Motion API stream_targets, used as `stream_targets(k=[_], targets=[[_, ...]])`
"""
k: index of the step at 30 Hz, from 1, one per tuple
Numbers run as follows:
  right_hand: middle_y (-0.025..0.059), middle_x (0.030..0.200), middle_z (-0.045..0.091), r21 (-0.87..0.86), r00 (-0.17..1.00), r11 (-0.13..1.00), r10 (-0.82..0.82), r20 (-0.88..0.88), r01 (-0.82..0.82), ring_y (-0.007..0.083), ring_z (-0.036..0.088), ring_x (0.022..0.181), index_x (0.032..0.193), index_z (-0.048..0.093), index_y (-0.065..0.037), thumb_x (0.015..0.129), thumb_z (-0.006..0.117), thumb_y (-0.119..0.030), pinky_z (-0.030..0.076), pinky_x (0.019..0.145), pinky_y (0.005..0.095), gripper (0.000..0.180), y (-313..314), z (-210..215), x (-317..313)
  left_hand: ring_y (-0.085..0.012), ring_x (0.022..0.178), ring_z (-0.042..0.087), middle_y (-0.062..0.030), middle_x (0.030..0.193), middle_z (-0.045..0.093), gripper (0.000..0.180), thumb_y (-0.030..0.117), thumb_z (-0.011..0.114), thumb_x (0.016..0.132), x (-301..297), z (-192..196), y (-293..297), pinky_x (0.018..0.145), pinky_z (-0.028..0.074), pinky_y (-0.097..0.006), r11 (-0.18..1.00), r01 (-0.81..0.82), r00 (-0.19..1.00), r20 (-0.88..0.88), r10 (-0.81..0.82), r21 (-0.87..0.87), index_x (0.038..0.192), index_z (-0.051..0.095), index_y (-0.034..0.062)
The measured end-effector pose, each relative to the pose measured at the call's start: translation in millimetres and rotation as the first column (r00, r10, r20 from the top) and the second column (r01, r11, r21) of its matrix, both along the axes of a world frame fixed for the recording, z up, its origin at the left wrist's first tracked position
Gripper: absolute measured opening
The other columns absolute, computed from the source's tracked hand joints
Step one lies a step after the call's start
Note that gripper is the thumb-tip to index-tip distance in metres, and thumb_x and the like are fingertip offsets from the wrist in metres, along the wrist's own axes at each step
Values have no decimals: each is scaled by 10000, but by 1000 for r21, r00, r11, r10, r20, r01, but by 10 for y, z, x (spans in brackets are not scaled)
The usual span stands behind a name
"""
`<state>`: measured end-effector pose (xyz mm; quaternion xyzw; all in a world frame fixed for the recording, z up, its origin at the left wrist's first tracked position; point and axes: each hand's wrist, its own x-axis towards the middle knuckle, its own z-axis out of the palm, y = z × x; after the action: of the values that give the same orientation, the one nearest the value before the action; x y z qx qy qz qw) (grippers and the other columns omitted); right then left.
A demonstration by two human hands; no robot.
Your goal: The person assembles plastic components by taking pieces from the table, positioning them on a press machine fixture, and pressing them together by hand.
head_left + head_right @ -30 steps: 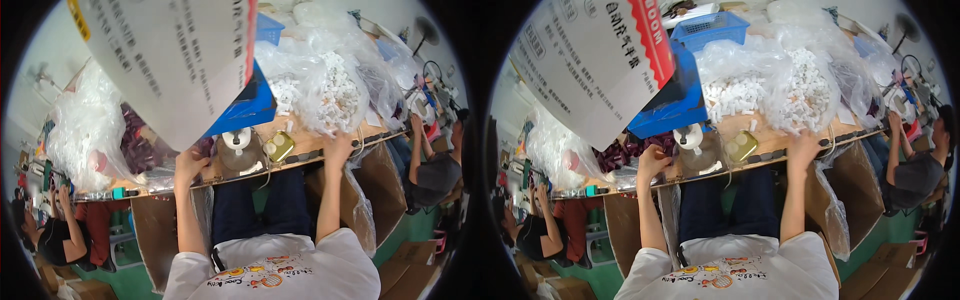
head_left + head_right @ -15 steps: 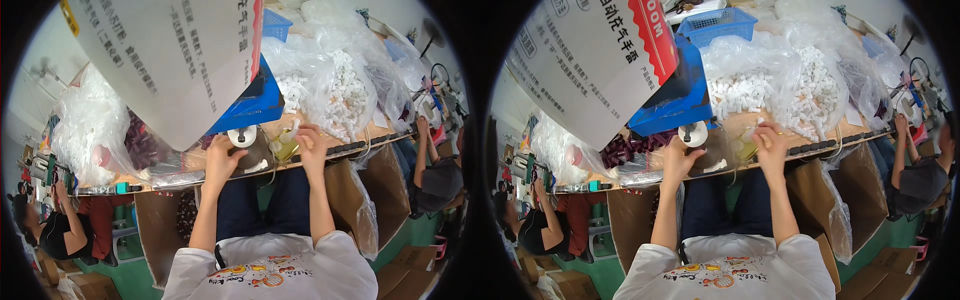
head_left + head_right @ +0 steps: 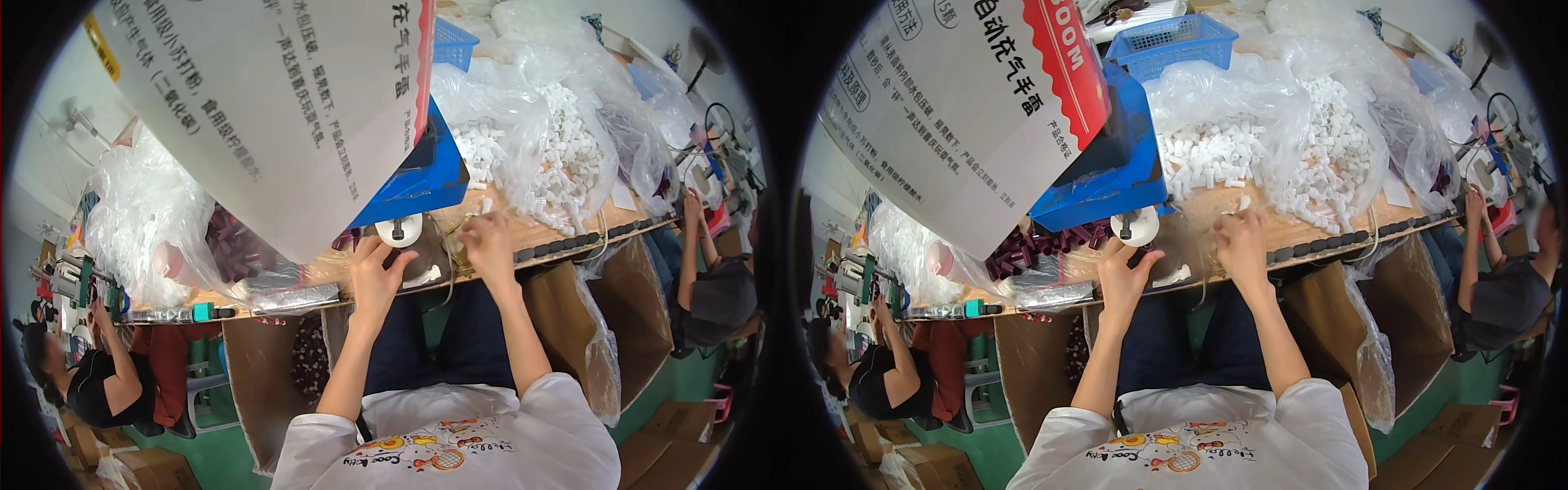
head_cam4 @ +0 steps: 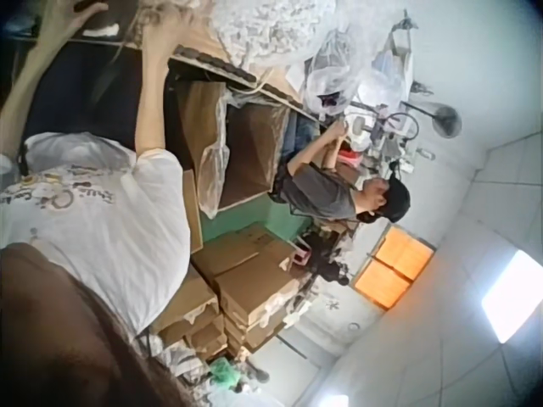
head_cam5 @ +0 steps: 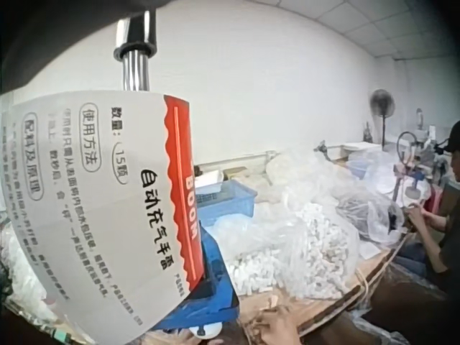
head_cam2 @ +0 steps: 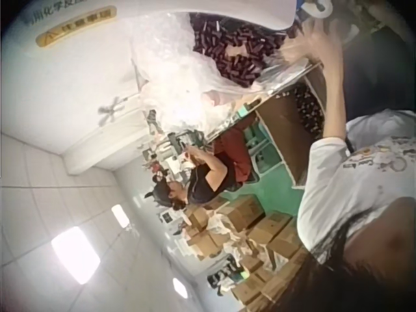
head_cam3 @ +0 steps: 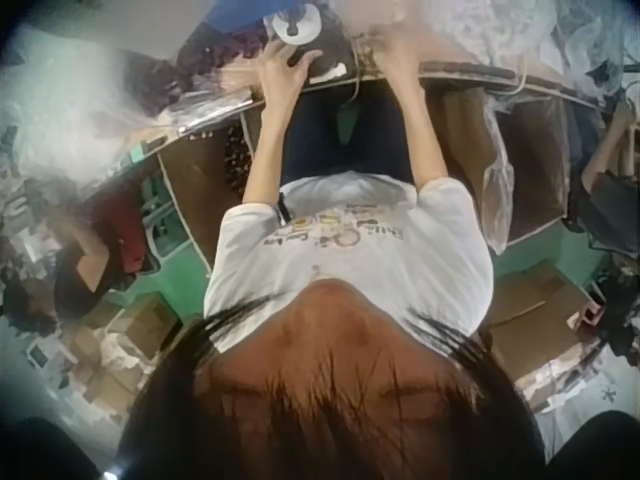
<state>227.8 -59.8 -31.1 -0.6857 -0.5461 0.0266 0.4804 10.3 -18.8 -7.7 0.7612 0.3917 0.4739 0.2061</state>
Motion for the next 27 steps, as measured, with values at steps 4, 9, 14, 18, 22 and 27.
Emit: stream_targets(k=[4, 9, 14, 18, 22, 27], targets=[[138, 844, 692, 4, 962, 996, 84, 261, -88, 334, 612, 932, 890, 725, -30, 751, 745, -17, 458, 889, 439, 141, -85, 78, -41, -310, 845, 629, -133, 849, 687, 258, 28, 832, 707, 5, -107, -45, 721, 498, -398, 991, -81, 993, 77, 90, -111, 942, 731, -2], [123, 860, 703, 326, 800, 913, 381, -464, -246, 317, 639, 953, 966, 738, -25, 769, 738, 25, 510, 823, 419, 203, 13, 430, -464, -303, 828, 619, -128, 809, 679, 230, 2, 820, 693, -66, -58, 65, 716, 497, -411, 1000, 3, 1000, 11, -3, -8, 909, 739, 8], [121, 954, 706, 370, 876, 807, 480, 46, -461, 303, 648, 934, 982, 716, -15, 732, 692, 67, 518, 809, 412, 264, 207, 330, -647, -287, 790, 588, -101, 766, 658, 203, 19, 816, 690, -48, -13, 101, 754, 455, -415, 998, 13, 995, -95, -7, 65, 878, 743, 27], [101, 1015, 707, 347, 833, 775, 397, 385, -529, 296, 652, 961, 951, 696, -1, 692, 662, 57, 522, 799, 410, 267, 214, 385, -638, -290, 786, 586, -97, 755, 652, 175, 17, 806, 695, -37, -19, 84, 765, 442, -412, 996, 6, 996, -90, 2, 91, 851, 729, 24], [99, 1027, 704, 305, 823, 792, 391, 413, -529, 292, 645, 1010, 995, 687, 11, 705, 655, 44, 528, 820, 416, 293, 137, 395, -608, -322, 821, 604, -119, 814, 677, 205, -6, 793, 683, -66, -57, 72, 754, 459, -426, 996, 0, 993, -117, 10, 85, 873, 719, 11], [129, 1154, 695, 56, 701, 742, 603, 382, -668, 309, 638, 1114, 1109, 685, -37, 743, 645, 10, 536, 903, 438, 370, 106, 700, -365, -309, 789, 589, -109, 756, 650, 153, 36, 803, 707, -71, -75, 99, 759, 441, -419, 993, -6, 994, -104, 18, 119, 810, 696, 1]])
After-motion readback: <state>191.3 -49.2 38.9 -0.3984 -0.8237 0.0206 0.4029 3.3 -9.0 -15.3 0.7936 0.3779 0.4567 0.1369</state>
